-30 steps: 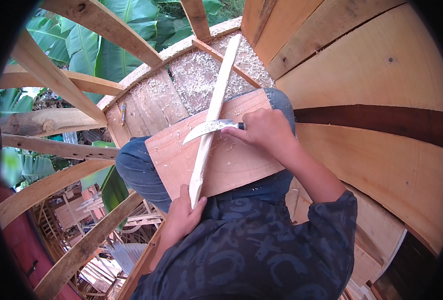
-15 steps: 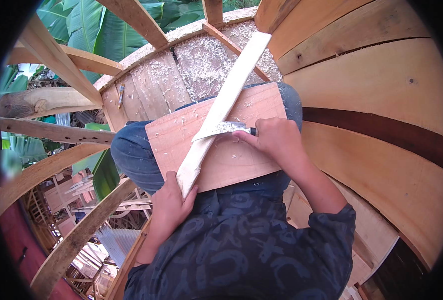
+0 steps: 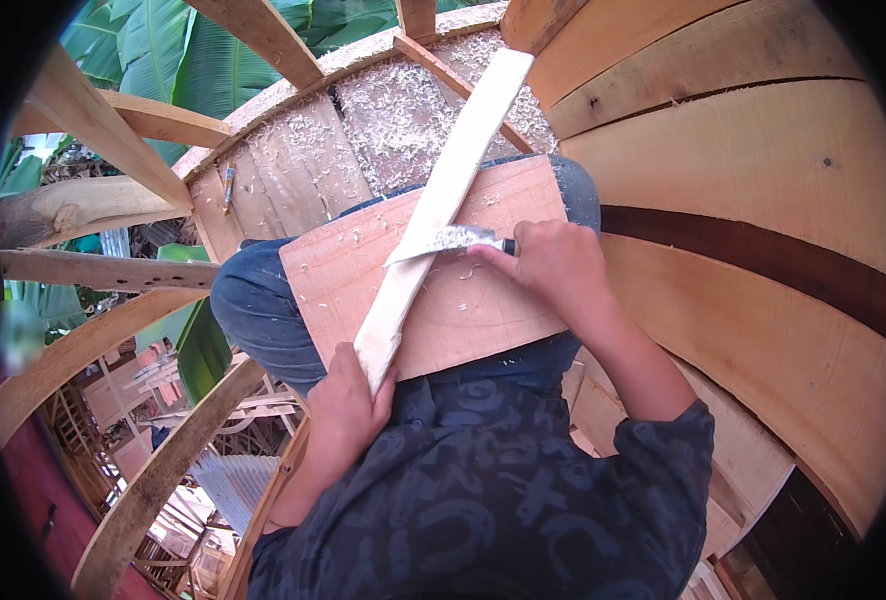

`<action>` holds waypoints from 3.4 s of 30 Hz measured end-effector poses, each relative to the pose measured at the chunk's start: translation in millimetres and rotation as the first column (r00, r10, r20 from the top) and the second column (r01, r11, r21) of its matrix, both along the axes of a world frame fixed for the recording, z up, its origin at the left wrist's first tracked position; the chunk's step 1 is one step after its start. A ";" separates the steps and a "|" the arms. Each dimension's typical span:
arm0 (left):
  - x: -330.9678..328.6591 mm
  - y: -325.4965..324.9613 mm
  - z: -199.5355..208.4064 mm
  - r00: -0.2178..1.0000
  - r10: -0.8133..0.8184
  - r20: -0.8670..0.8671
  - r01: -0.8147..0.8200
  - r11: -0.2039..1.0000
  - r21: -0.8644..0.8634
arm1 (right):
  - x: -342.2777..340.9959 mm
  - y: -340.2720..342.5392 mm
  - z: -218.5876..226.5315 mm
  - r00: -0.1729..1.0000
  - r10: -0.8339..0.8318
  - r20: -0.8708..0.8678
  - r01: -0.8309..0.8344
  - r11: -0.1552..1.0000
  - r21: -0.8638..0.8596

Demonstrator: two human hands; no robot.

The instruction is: The person carves a long, thin piece of wood using a curved knife. They hold the wood on a board placed on their lap and repeatedly shave off thin strips of wood to shape the piece.

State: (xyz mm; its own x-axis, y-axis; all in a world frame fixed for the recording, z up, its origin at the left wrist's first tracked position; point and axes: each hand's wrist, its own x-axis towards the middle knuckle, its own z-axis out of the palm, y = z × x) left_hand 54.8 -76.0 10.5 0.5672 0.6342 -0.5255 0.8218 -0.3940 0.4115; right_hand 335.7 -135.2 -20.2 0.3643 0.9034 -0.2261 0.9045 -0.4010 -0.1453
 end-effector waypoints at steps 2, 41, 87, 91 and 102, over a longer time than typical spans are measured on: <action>0.4 0.6 0.8 1.000 0.000 -0.008 0.000 1.000 -0.001 | 30.8 10.5 0.8 0.981 -0.182 0.062 0.183 0.983 -0.021; -25.1 11.3 3.6 0.985 0.113 0.127 -0.131 0.982 0.136 | 42.0 -33.5 -27.2 0.566 -0.417 -0.711 0.670 0.736 0.101; -1.9 0.5 18.3 0.978 0.199 0.059 -0.197 0.979 -0.043 | -19.8 15.7 9.3 0.958 0.085 -0.274 -0.104 0.993 -0.057; -2.9 1.3 20.4 0.981 0.189 0.044 -0.185 0.980 -0.073 | 14.7 21.0 -5.3 0.992 -0.048 -0.116 0.054 0.997 0.053; -3.5 4.0 24.6 0.969 0.245 0.015 -0.231 0.931 -0.283 | -18.9 9.1 9.8 0.964 0.088 -0.253 -0.094 0.996 -0.011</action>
